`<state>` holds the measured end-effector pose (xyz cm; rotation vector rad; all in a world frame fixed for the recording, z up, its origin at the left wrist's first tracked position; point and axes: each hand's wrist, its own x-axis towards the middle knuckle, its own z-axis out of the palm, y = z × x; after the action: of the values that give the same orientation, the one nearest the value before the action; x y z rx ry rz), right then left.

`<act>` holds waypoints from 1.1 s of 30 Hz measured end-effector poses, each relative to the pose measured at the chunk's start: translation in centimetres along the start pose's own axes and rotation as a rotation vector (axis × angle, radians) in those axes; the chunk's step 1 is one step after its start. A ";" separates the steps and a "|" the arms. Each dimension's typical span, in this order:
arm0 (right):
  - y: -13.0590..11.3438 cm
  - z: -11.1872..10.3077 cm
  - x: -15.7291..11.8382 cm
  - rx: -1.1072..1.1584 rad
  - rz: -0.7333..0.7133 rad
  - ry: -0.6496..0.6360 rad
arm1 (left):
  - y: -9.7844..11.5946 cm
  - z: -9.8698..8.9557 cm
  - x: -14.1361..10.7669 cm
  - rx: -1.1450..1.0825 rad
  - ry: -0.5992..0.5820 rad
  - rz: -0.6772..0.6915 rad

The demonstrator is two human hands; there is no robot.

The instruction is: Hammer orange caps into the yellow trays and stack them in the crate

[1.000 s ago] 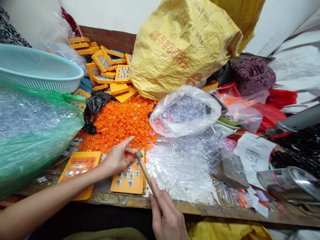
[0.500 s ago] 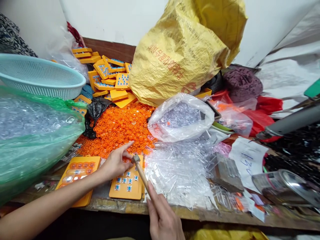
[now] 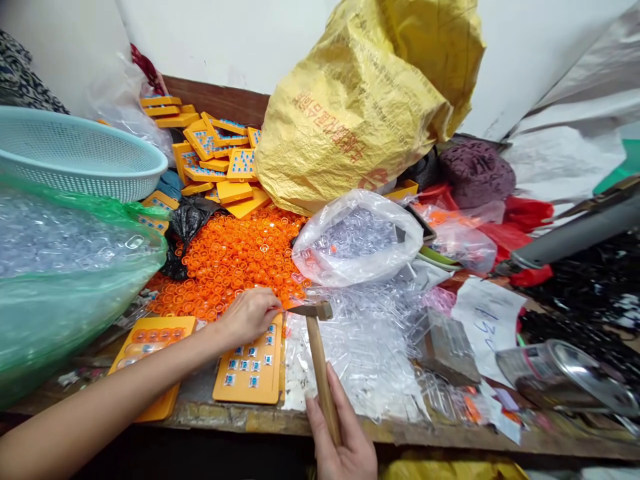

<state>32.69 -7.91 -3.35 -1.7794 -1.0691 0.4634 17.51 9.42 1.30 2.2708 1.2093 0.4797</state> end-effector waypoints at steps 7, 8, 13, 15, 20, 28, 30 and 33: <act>2.2 -0.6 -0.4 -0.146 -0.294 -0.129 | -0.3 0.4 -2.7 -0.059 -0.006 0.132; 2.2 -0.5 -0.4 -0.152 -0.324 -0.136 | -0.2 0.5 -2.8 -0.073 -0.004 0.133; 1.6 -0.5 -0.3 -0.183 -0.373 -0.185 | -0.5 0.6 -2.8 -0.151 0.044 0.051; 1.2 -0.6 -0.3 -0.161 -0.369 -0.149 | -0.7 0.5 -2.8 -0.188 0.056 0.010; 0.6 -1.0 0.0 -0.159 -0.415 -0.194 | -0.7 0.5 -2.9 -0.268 0.046 -0.067; 2.0 -1.6 -0.1 -0.153 -0.201 -0.142 | -2.1 -2.9 -2.8 -0.326 0.083 -0.148; 2.3 -1.7 -0.2 -0.159 -0.135 -0.096 | -3.1 -5.0 -3.8 -0.214 0.177 -0.190; 2.4 -1.2 -0.1 -0.183 -0.240 -0.182 | -3.7 -6.6 -6.1 0.041 0.052 -0.234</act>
<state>34.60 -9.00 -4.89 -1.7610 -1.4735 0.3952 8.35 7.85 4.02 2.1256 1.5011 0.4310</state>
